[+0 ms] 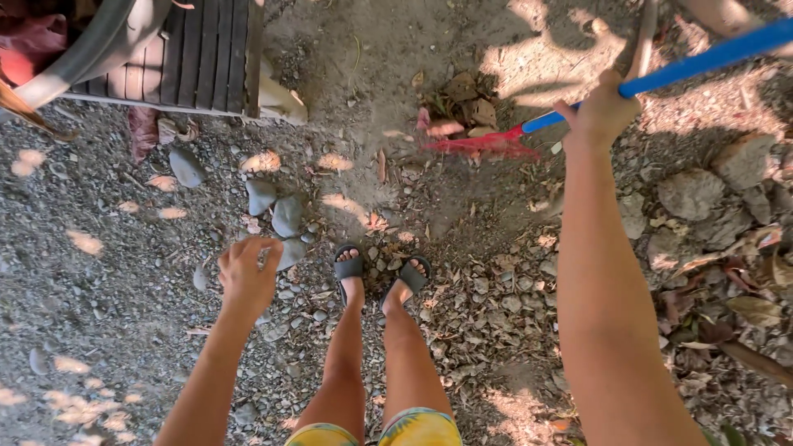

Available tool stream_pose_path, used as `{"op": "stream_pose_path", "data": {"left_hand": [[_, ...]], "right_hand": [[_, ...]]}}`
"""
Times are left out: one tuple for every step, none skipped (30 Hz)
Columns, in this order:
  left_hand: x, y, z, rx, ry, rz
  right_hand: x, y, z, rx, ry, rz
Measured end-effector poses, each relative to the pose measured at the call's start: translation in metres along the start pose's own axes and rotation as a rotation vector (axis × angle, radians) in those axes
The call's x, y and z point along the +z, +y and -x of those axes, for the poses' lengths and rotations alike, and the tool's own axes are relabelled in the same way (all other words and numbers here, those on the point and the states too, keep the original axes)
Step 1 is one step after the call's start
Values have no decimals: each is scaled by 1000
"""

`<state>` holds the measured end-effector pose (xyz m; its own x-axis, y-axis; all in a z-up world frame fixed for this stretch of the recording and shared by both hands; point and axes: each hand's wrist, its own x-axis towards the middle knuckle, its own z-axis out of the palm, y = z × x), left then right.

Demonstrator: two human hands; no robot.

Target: Raking dry leaves into a pile and picking them up to put them into a bucket

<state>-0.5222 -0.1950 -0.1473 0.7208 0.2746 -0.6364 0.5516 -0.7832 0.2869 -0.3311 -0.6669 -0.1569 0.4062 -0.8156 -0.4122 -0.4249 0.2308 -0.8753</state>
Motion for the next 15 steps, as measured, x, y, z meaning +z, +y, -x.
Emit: {"op": "stream_pose_path", "data": {"left_hand": [[-4, 14, 5, -28, -37, 32], [-4, 21, 8, -31, -38, 38], [-4, 29, 11, -14, -51, 55], [-5, 37, 13, 2, -62, 76], [-4, 40, 14, 0, -60, 84], [-4, 43, 16, 37, -53, 101], [-3, 45, 18, 75, -45, 118], [-4, 45, 20, 65, -39, 127], [-4, 44, 23, 57, -44, 150], [-4, 44, 25, 50, -47, 175], [-3, 39, 31, 39, -40, 185], [-3, 34, 35, 25, -20, 218], [-3, 29, 39, 12, 0, 251], [-8, 29, 48, 6, 9, 259], [-12, 28, 56, -9, 3, 279]], "right_hand": [[-6, -14, 9, 43, -15, 4], [-16, -27, 26, 39, -18, 8], [-27, -41, 44, 38, -65, 51], [-37, -56, 61, 35, -114, 92], [-49, -56, 66, 29, -119, 96], [-61, -57, 71, -48, -242, 170], [-73, -57, 77, -126, -365, 243], [-76, -60, 84, -130, -378, 248], [-79, -64, 92, -117, -413, 308], [-82, -67, 100, -106, -449, 369], [-80, -67, 115, -111, -463, 375], [-76, -66, 129, -159, -456, 437], [-73, -64, 143, -207, -448, 498], [-68, -47, 145, -215, -460, 499], [-62, -28, 147, -151, -513, 470]]}}
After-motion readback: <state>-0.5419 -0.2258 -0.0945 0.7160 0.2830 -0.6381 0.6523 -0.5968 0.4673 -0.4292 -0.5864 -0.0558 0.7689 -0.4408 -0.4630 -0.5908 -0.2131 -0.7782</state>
